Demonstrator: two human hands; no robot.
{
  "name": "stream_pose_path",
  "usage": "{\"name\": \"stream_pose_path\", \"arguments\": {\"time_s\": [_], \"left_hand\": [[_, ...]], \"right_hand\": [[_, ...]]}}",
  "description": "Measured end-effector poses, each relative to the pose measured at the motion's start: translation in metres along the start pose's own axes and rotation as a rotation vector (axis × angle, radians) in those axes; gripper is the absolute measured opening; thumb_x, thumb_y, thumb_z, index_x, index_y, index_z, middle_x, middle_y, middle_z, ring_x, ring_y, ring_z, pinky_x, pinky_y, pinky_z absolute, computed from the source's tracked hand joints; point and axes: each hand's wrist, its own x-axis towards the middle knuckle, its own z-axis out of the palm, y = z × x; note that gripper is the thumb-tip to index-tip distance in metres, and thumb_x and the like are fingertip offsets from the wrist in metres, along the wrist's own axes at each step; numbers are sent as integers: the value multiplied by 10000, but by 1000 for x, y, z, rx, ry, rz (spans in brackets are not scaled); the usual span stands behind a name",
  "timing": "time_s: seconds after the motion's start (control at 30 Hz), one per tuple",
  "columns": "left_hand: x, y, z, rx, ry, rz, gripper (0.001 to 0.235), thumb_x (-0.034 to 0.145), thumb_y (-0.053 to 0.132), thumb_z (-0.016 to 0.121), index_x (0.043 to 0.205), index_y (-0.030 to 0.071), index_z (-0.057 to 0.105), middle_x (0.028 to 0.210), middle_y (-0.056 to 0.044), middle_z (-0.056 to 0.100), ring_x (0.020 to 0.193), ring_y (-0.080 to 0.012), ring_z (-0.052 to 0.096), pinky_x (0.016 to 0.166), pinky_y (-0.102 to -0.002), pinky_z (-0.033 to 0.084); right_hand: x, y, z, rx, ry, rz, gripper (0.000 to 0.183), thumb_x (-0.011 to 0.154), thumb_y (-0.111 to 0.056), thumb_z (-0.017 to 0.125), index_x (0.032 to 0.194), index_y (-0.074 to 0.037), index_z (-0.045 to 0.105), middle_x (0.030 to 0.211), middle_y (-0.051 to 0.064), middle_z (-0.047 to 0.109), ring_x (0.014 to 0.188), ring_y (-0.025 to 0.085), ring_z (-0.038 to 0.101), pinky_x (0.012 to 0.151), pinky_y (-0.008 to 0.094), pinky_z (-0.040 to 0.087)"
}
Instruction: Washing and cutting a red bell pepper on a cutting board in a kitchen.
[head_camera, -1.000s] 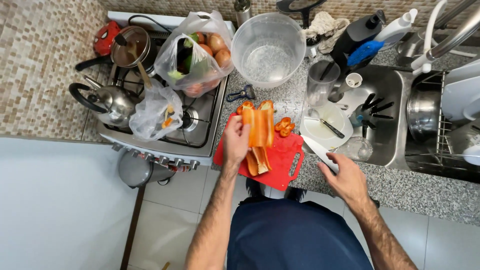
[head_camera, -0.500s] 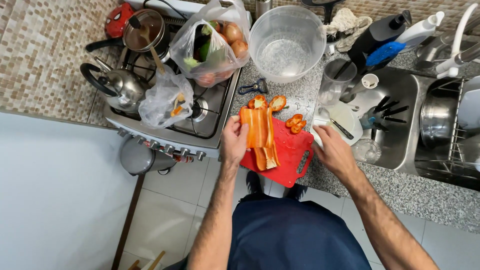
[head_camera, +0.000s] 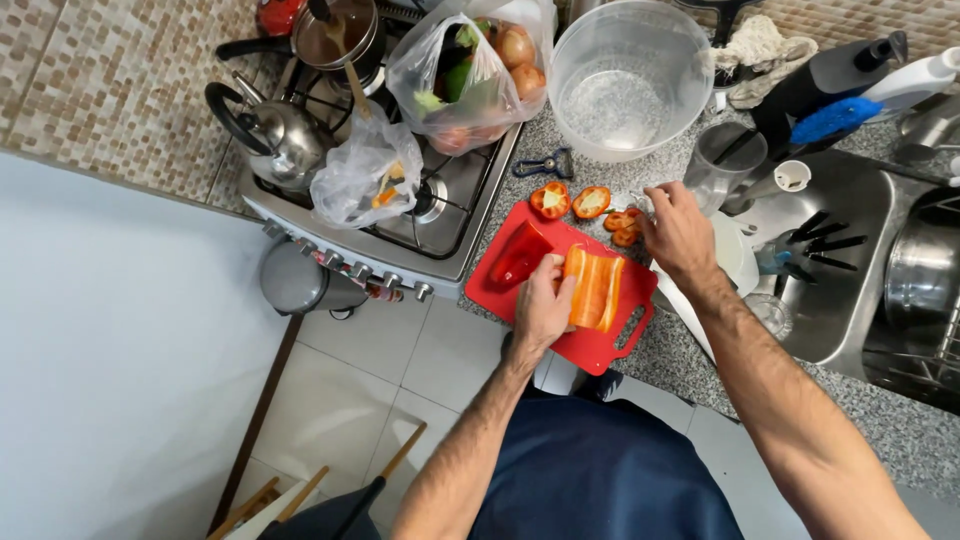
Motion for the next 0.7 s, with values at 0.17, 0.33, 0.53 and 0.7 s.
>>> {"name": "stream_pose_path", "arguments": {"time_s": [0.17, 0.33, 0.53, 0.7], "left_hand": [[53, -52, 66, 121, -16, 6, 353, 1064, 242, 693, 1384, 101, 653, 1253, -250, 802, 1247, -479, 756, 1011, -629, 617], [77, -47, 74, 163, -17, 23, 363, 1067, 245, 697, 1403, 129, 624, 1262, -229, 805, 1259, -473, 756, 1035, -643, 599], [33, -21, 8, 300, 91, 191, 291, 1084, 19, 616, 1353, -36, 715, 1028, -195, 824, 561, -158, 690, 352, -234, 521], [-18, -60, -23, 399, 156, 46, 237, 980, 101, 736, 1197, 6, 718, 993, -138, 787, 776, -288, 761, 684, -428, 627]], "right_hand": [[-101, 35, -27, 96, 181, 164, 366, 1103, -364, 788, 1410, -172, 732, 1258, 61, 682, 1152, 287, 741, 918, 469, 648], [-249, 66, -37, 44, 98, 373, 392, 1103, -480, 760, 1347, -173, 780, 1145, 109, 734, 1138, 331, 771, 973, 468, 638], [-357, 55, -36, -301, -157, 531, 718, 994, -618, 721, 1481, -90, 734, 1283, 124, 757, 1031, 194, 723, 806, 342, 637], [-367, 67, -28, -238, -210, 496, 419, 1102, -467, 669, 1377, -156, 723, 1110, 21, 711, 843, 121, 647, 734, 281, 594]]}}
